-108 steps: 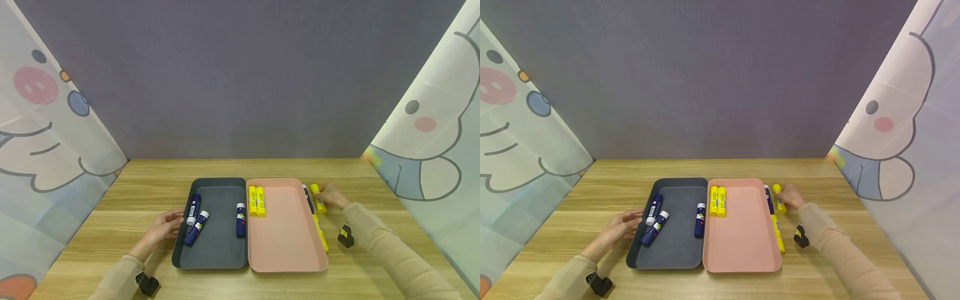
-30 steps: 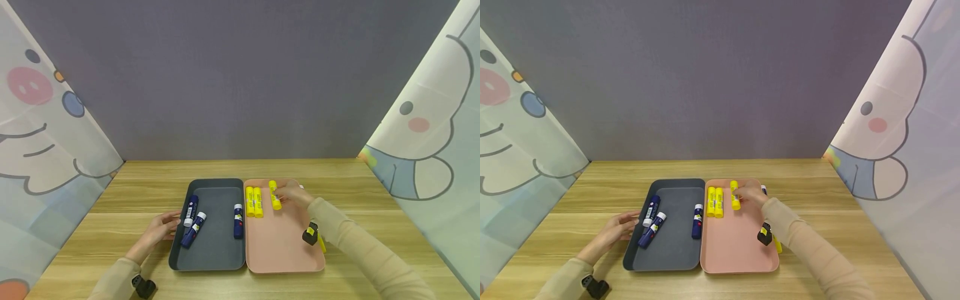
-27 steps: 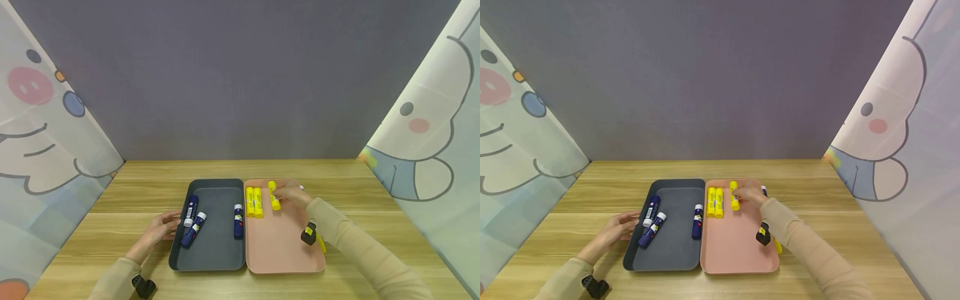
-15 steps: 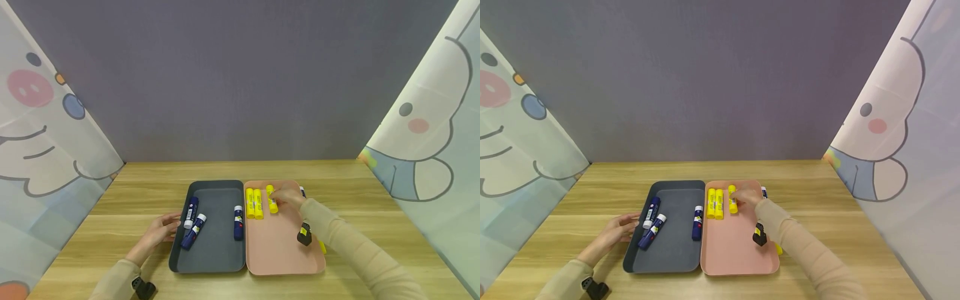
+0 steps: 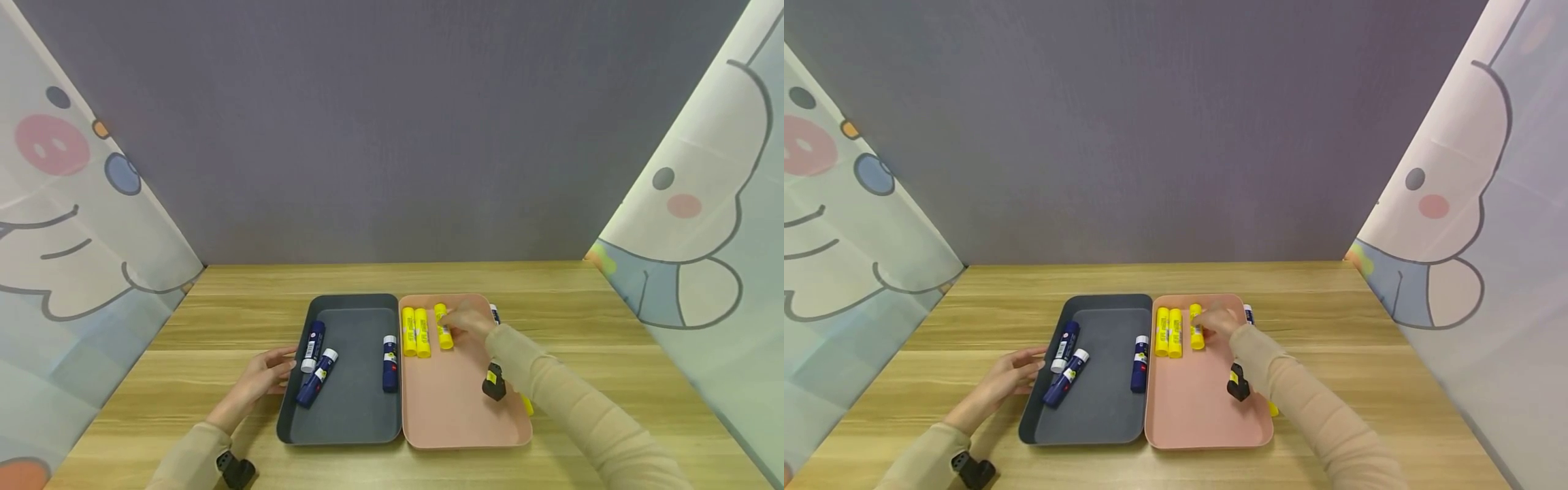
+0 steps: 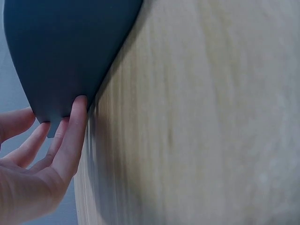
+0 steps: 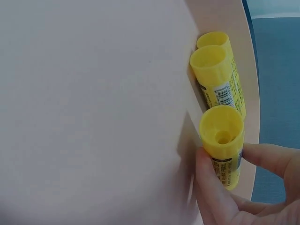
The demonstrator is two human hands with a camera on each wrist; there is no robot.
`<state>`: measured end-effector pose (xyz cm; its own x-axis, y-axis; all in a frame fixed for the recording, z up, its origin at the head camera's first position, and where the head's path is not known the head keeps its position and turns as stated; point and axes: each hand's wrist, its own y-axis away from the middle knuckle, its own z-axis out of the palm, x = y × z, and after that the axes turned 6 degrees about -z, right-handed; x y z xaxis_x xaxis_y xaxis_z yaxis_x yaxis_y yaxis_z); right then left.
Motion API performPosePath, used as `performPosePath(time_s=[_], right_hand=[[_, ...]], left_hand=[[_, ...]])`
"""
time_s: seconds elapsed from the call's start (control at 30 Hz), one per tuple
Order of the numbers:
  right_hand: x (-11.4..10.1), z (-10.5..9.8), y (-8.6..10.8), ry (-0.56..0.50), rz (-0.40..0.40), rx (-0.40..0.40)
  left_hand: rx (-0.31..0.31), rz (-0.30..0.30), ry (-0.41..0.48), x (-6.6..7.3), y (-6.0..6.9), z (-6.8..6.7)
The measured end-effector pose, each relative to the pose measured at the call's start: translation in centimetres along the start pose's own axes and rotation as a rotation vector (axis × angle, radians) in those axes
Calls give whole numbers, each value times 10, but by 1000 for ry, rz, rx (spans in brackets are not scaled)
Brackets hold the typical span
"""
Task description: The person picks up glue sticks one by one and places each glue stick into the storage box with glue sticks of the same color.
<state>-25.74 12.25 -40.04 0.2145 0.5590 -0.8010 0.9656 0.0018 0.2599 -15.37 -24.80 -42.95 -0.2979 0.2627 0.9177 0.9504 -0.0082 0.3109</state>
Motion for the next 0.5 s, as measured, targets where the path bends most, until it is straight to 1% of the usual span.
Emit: performPosePath(time_s=[0.07,0.27,0.5], right_hand=[[1,0,-1,-1,4,-7],[0,2,-1,-41,10,-76],[1,1,3,-89,22,-13]], left_hand=[[-5,-2,2,0,0,0],[-2,-1,2,0,-1,-1],[2,-10,9,0,-1,-1]])
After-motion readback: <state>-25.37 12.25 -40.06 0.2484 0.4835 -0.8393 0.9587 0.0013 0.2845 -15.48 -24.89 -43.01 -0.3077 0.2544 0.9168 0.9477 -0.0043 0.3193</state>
